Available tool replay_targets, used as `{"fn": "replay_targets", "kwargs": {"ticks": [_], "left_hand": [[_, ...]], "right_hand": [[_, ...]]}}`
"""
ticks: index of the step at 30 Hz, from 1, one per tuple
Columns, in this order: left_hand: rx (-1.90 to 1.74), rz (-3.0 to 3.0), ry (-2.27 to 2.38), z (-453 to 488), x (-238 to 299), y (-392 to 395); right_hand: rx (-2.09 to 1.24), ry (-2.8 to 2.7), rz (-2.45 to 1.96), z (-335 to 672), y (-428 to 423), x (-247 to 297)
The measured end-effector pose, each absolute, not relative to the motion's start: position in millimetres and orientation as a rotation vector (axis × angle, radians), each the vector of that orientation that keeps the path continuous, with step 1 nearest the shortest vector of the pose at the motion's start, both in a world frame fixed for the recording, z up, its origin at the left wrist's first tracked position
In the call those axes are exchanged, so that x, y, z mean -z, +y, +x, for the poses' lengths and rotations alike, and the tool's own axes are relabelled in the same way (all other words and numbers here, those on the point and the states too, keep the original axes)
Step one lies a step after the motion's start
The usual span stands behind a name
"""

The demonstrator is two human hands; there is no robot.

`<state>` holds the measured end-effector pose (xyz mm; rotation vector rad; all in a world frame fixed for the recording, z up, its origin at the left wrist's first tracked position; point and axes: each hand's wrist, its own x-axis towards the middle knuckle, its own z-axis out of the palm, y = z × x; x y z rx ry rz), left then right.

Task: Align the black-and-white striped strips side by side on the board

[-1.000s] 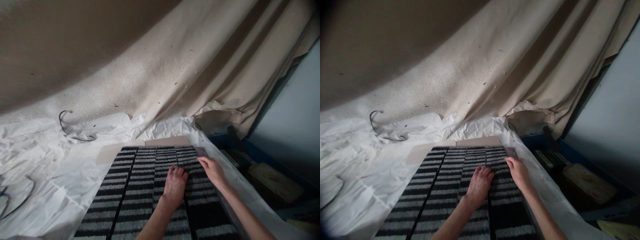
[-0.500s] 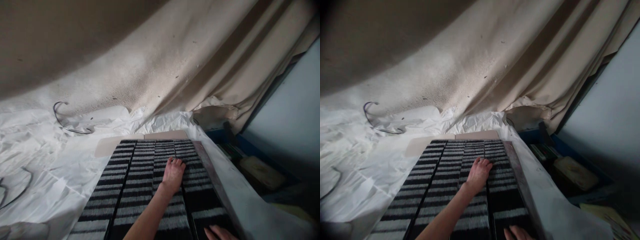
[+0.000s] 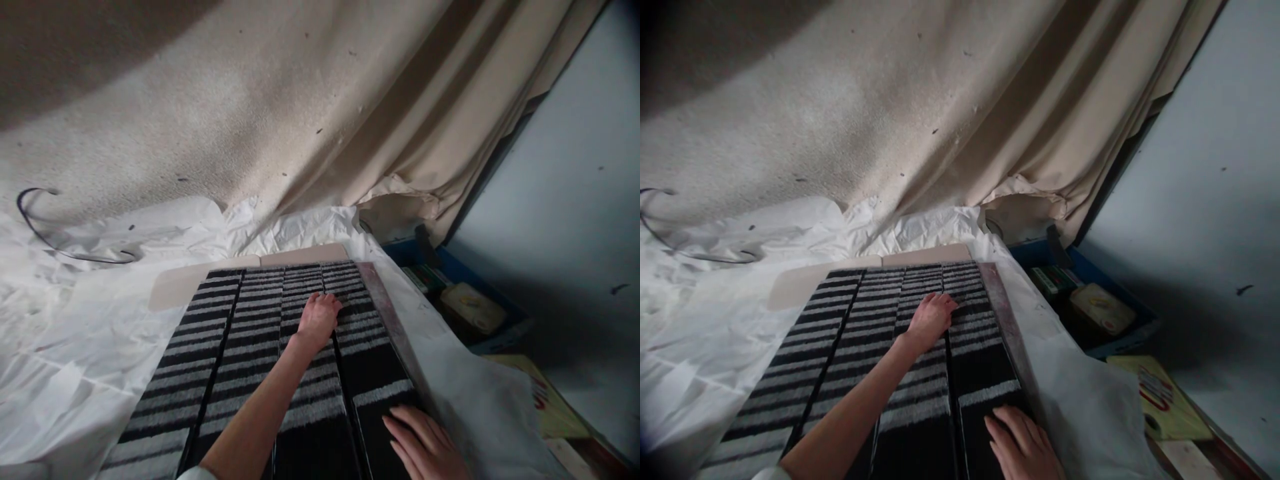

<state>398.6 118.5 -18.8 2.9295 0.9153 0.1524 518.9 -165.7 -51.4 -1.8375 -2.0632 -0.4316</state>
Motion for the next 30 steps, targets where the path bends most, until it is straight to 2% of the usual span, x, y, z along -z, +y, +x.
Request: {"fn": "replay_targets", "kwargs": {"ticks": [5, 10, 14, 17, 20, 26, 30], "left_hand": [[-0.135, 2.887, 0.916, 397.7, 17.0, 119.5], [-0.113, 2.845, 0.903, 397.6, 13.2, 127.9], [-0.111, 2.821, 0.902, 400.4, 13.3, 134.9], [-0.117, 2.803, 0.903, 403.0, 14.6, 137.8], [-0.122, 2.783, 0.914, 404.4, 15.3, 139.5], [-0.146, 2.759, 0.906, 404.5, 17.9, 143.0], [-0.154, 2.753, 0.912, 404.0, 19.6, 144.3]], "right_hand": [[0.278, -1.981, -2.083, 541.0, -137.2, 41.4], [-0.376, -1.839, -2.336, 545.5, -113.6, 17.6], [-0.757, -1.62, -2.183, 551.8, -102.5, -8.1], [-0.895, -1.514, -2.089, 557.4, -88.6, -16.4], [-0.817, -1.533, -2.112, 556.9, -73.0, -9.0], [-0.4, -1.769, -2.08, 560.8, -72.7, 30.2], [-0.089, -1.849, -2.057, 571.0, -61.6, 35.2]]}}
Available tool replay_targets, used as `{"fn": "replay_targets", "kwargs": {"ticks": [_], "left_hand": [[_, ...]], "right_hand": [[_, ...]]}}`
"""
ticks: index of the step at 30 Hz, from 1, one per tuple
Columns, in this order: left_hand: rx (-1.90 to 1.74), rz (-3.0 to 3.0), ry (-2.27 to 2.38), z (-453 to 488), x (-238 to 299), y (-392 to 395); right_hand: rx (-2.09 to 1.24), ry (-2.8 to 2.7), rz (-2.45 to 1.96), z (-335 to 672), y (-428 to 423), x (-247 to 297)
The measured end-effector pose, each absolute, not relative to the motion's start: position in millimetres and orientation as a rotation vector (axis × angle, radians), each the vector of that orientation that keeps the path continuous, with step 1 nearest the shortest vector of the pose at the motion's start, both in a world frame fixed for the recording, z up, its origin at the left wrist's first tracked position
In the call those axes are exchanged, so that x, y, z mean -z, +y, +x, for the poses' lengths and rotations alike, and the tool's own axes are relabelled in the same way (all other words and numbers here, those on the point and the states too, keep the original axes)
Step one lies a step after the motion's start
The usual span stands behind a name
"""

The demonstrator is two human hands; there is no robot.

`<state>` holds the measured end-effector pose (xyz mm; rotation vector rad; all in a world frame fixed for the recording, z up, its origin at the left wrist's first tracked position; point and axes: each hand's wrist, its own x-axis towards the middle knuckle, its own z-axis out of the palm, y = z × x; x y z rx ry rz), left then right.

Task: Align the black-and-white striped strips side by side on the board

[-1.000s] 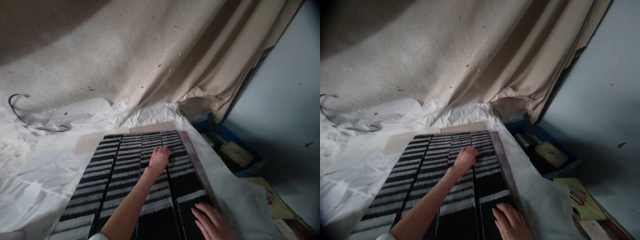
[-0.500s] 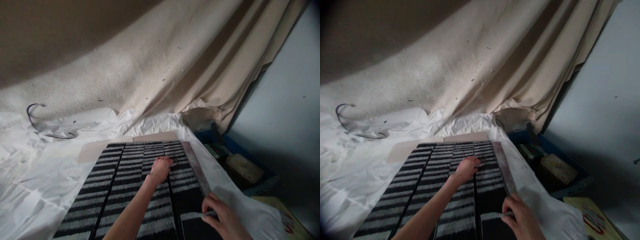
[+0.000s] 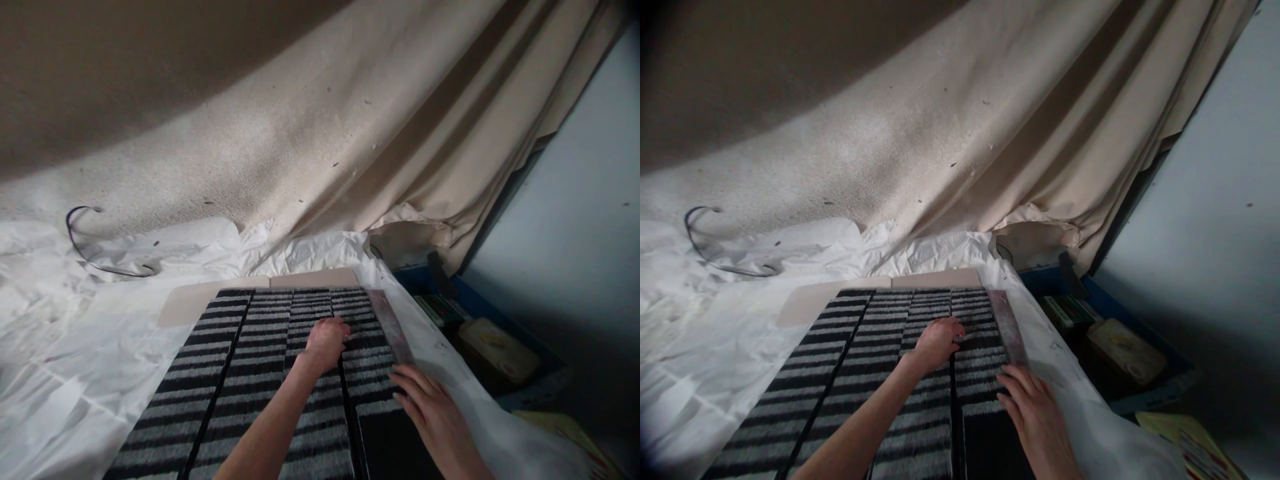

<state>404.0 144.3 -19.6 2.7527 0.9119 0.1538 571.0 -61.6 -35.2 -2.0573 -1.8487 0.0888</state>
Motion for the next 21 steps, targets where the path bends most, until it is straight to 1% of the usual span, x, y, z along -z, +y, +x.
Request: {"fn": "replay_targets", "kwargs": {"ticks": [3, 7, 10, 18, 21], "left_hand": [[-0.153, 2.75, 0.919, 403.8, 19.4, 144.8], [-0.157, 2.751, 0.922, 403.8, 18.8, 144.1], [-0.159, 2.754, 0.932, 404.6, 18.4, 142.3], [-0.181, 2.777, 0.96, 407.1, 14.2, 137.4], [-0.185, 2.785, 0.97, 406.5, 13.8, 134.2]], "right_hand": [[0.128, -1.965, -2.024, 571.6, -34.5, 39.9], [0.245, -2.099, -2.015, 569.4, -8.8, 60.9], [0.285, -2.134, -2.019, 570.1, -7.6, 71.8], [0.36, -2.169, -2.036, 571.1, -12.7, 77.0], [0.283, -2.138, -2.024, 572.5, -12.0, 75.5]]}}
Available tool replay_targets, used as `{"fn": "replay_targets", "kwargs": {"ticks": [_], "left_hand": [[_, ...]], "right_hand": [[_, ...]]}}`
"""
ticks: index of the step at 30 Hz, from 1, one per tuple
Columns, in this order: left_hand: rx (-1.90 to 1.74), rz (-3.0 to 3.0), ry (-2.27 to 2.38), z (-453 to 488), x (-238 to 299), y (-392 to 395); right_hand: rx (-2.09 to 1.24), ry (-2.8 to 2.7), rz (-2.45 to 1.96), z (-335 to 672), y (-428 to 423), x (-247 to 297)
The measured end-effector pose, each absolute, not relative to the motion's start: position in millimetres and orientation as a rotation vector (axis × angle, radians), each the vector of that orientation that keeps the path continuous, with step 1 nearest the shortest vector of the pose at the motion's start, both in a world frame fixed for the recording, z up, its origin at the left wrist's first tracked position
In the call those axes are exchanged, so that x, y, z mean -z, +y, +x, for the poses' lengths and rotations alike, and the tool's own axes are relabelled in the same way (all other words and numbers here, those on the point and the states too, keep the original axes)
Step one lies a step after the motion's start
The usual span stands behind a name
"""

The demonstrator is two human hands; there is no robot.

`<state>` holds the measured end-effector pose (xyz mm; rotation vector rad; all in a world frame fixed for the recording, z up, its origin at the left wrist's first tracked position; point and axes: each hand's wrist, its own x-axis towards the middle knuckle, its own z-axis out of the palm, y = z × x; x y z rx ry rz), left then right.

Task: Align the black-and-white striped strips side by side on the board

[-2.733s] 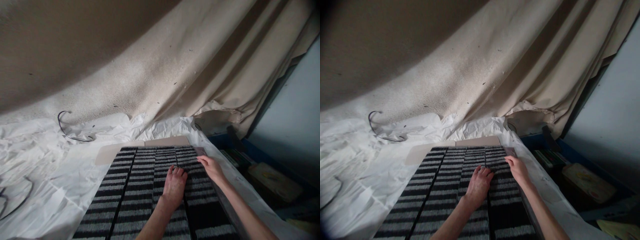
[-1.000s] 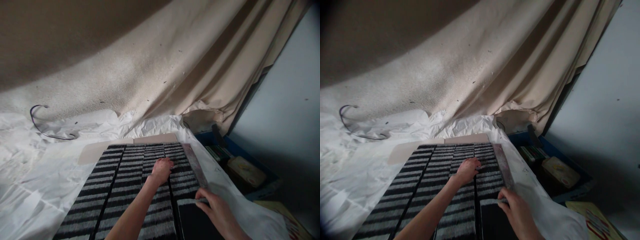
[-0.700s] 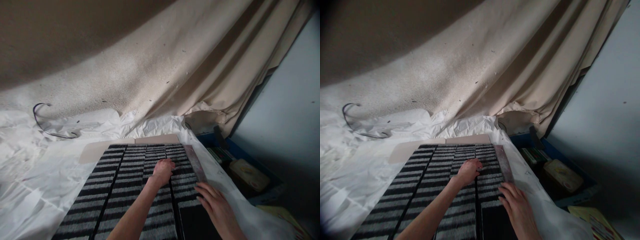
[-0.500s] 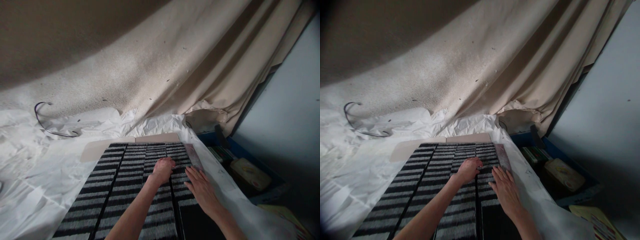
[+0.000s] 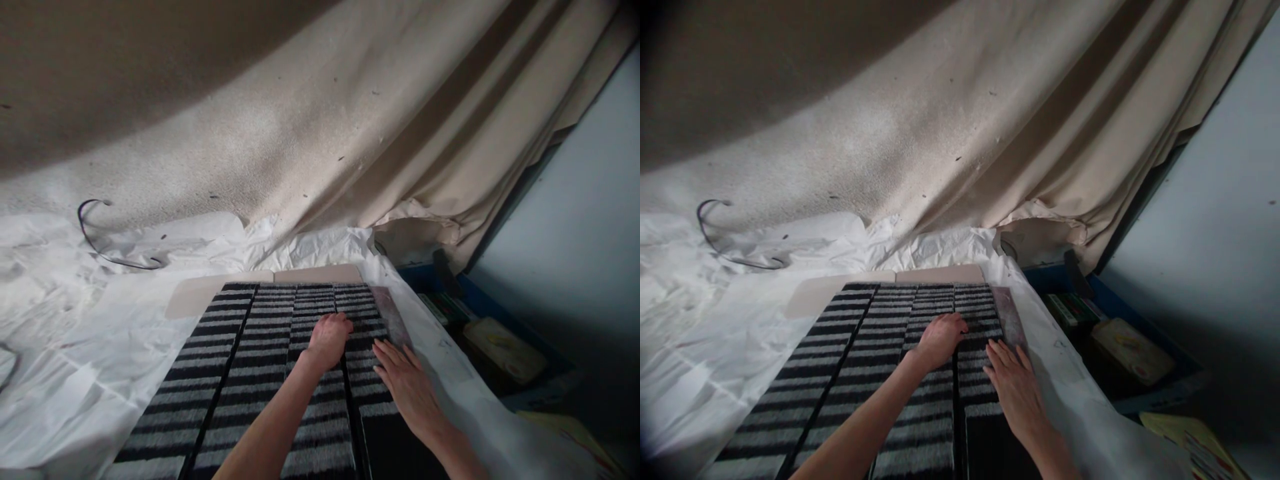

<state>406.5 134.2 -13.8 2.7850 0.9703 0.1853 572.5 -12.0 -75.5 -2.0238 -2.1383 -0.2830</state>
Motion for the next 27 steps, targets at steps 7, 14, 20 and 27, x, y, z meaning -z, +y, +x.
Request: {"fn": "replay_targets", "kwargs": {"ticks": [7, 14, 20, 27], "left_hand": [[-0.23, 2.807, 1.015, 401.9, 17.8, 120.1], [-0.28, 2.888, 1.005, 403.2, 21.2, 117.7], [-0.315, 2.894, 1.038, 403.9, 20.9, 117.4], [-0.343, 2.882, 1.072, 408.0, 18.5, 114.0]], "right_hand": [[-0.123, -1.946, -1.928, 578.5, -1.6, 43.6], [0.011, -1.837, -1.888, 582.7, -1.7, 23.2], [-0.163, -1.845, -2.068, 583.1, -60.2, 21.3], [-0.256, -1.94, -2.162, 569.6, -70.6, 16.2]]}}
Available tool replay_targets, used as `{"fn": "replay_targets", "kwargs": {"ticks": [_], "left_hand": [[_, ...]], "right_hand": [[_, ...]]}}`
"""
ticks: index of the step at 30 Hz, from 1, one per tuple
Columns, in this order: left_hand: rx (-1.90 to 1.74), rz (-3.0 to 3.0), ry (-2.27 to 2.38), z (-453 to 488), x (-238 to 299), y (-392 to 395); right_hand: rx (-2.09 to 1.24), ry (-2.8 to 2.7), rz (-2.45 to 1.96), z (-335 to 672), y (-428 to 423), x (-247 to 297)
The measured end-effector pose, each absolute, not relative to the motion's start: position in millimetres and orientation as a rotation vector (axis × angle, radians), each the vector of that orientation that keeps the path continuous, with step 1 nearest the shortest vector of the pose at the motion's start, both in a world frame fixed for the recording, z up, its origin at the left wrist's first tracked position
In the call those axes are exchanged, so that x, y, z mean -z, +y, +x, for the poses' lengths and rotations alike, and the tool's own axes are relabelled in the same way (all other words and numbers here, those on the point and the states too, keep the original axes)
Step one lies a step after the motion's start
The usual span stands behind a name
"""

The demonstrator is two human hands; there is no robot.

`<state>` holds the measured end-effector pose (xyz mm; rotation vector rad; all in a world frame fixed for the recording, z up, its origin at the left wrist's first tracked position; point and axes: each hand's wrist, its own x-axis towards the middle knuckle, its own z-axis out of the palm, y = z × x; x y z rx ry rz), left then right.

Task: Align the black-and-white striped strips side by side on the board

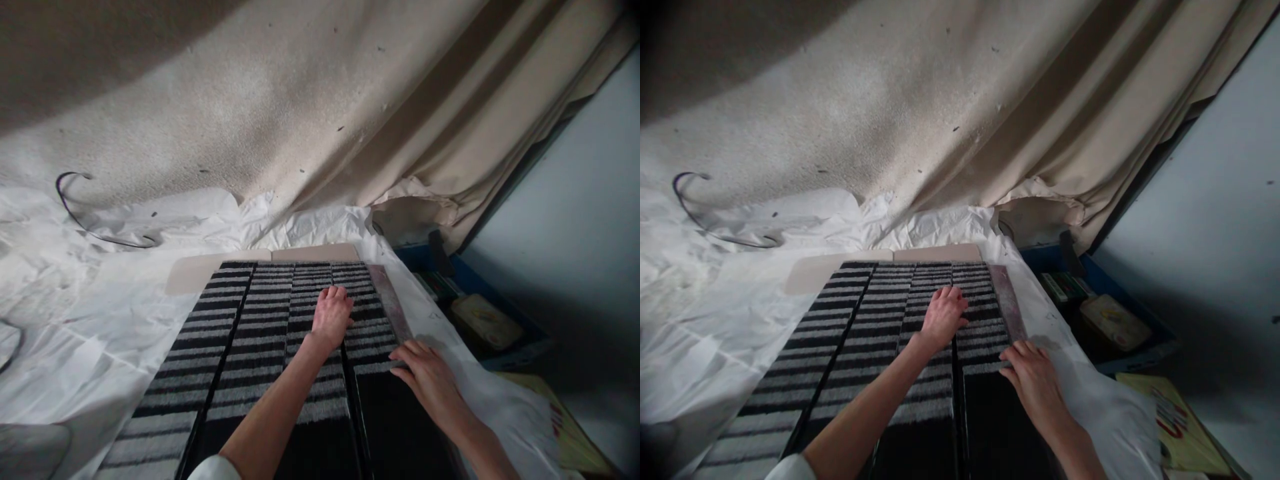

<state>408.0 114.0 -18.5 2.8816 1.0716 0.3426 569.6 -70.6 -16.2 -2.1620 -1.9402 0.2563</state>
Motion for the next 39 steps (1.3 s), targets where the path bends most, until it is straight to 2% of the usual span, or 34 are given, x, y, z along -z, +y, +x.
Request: {"fn": "replay_targets", "kwargs": {"ticks": [15, 21, 29, 34, 39], "left_hand": [[-0.37, 2.498, 1.091, 399.0, 17.7, 102.4], [-0.704, 2.274, 1.251, 371.7, 4.5, 73.5], [-0.489, 2.307, 1.106, 327.8, 28.7, 11.2], [-0.527, 2.354, 1.195, 305.3, 33.6, 28.2], [-0.542, 2.476, 1.291, 291.5, 32.7, 60.0]], "right_hand": [[-0.217, -1.934, -2.152, 560.8, -67.7, 18.9], [-0.238, -1.937, -2.084, 571.9, -65.8, 35.2], [-0.235, -1.951, -2.056, 576.5, -60.6, 35.9], [-0.431, -1.794, -1.976, 590.8, -58.2, 43.1], [-0.242, -1.718, -1.974, 589.3, -47.9, 46.3]]}}
